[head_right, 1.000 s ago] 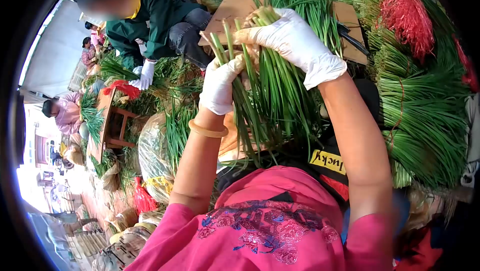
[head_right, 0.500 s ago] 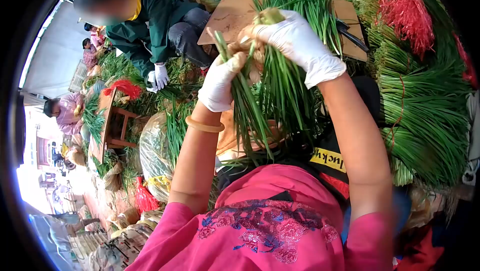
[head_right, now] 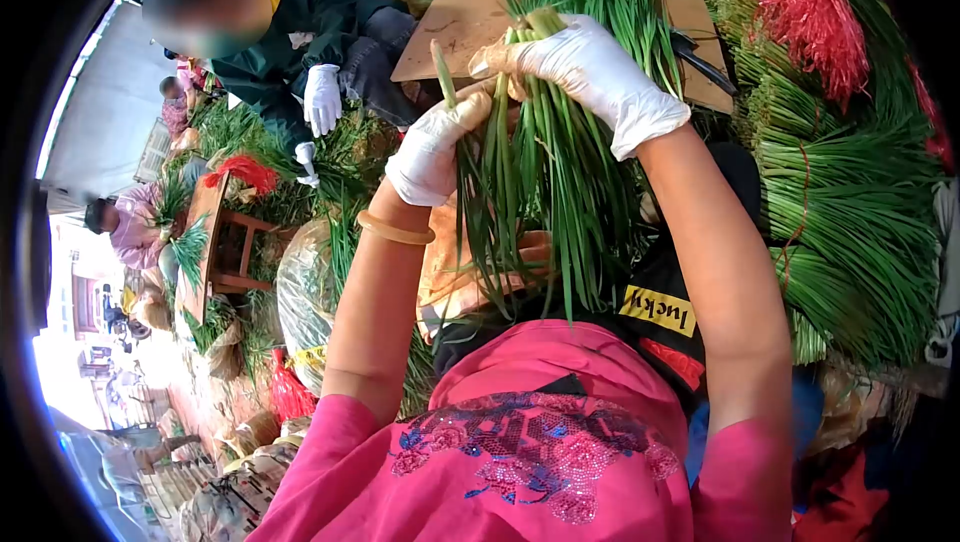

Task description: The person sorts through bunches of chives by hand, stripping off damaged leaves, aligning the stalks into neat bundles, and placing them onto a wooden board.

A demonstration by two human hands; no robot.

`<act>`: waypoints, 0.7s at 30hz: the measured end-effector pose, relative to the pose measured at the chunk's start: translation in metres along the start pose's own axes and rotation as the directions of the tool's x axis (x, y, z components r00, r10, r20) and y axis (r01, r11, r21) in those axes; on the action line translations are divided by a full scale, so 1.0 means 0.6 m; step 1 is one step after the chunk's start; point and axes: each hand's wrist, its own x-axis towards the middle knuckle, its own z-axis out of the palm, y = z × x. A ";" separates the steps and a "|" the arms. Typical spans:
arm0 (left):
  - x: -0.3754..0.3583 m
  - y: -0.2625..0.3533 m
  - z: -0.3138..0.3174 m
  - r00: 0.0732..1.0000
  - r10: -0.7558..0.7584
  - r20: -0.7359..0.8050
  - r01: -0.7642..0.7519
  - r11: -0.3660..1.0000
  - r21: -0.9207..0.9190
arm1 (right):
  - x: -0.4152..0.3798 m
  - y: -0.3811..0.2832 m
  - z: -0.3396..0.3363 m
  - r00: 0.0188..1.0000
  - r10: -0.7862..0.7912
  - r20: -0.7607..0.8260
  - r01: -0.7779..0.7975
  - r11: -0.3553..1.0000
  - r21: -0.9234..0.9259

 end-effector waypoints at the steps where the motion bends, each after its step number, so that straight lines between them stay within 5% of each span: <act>1: 0.004 -0.001 -0.001 1.000 -0.028 0.009 0.028 0.999 0.024 | 0.000 0.001 -0.002 1.000 -0.010 0.000 0.010 1.000 0.004; 2: 0.010 -0.003 -0.002 0.998 -0.056 0.016 0.055 0.997 0.048 | -0.001 0.002 -0.001 1.000 -0.020 0.001 0.020 1.000 0.008; 4: 0.022 -0.010 -0.001 0.999 0.031 0.033 -0.041 0.921 0.387 | -0.001 0.005 0.017 0.977 -0.204 0.058 0.208 0.975 -0.080; 5: 0.024 -0.014 0.005 0.997 0.082 0.014 -0.082 0.929 0.361 | 0.001 -0.002 0.007 0.988 -0.084 0.129 0.098 0.989 -0.111; 10: 0.031 -0.016 0.034 0.993 -0.055 -0.102 0.084 0.948 0.306 | 0.014 -0.005 0.009 0.987 -0.153 0.053 0.160 0.974 -0.162; 12: 0.032 -0.052 0.011 0.993 0.029 -0.113 0.053 0.756 0.652 | 0.001 -0.032 -0.001 0.988 -0.131 -0.083 0.111 0.971 -0.213; 14: 0.037 -0.090 -0.036 0.984 -0.105 -0.147 0.170 0.269 0.948 | -0.005 -0.063 -0.033 0.962 -0.223 -0.158 0.174 0.946 -0.273; 17: -0.021 -0.109 -0.164 0.851 -0.202 -0.484 0.522 0.237 0.819 | -0.021 -0.115 -0.127 0.841 -0.298 -0.451 0.150 0.930 -0.334; 18: -0.048 -0.096 -0.204 0.863 -0.017 -0.504 0.504 -0.020 0.863 | -0.021 -0.133 -0.166 0.792 -0.295 -0.534 0.174 0.948 -0.265; 19: -0.076 -0.129 -0.324 0.818 -0.030 -0.574 0.522 0.457 0.720 | -0.035 -0.163 -0.170 0.800 -0.309 -0.514 0.249 0.951 -0.184; 21: -0.106 -0.068 -0.336 0.756 0.079 -0.650 0.400 0.731 0.553 | -0.044 -0.197 -0.200 0.806 -0.269 -0.527 0.295 0.955 -0.035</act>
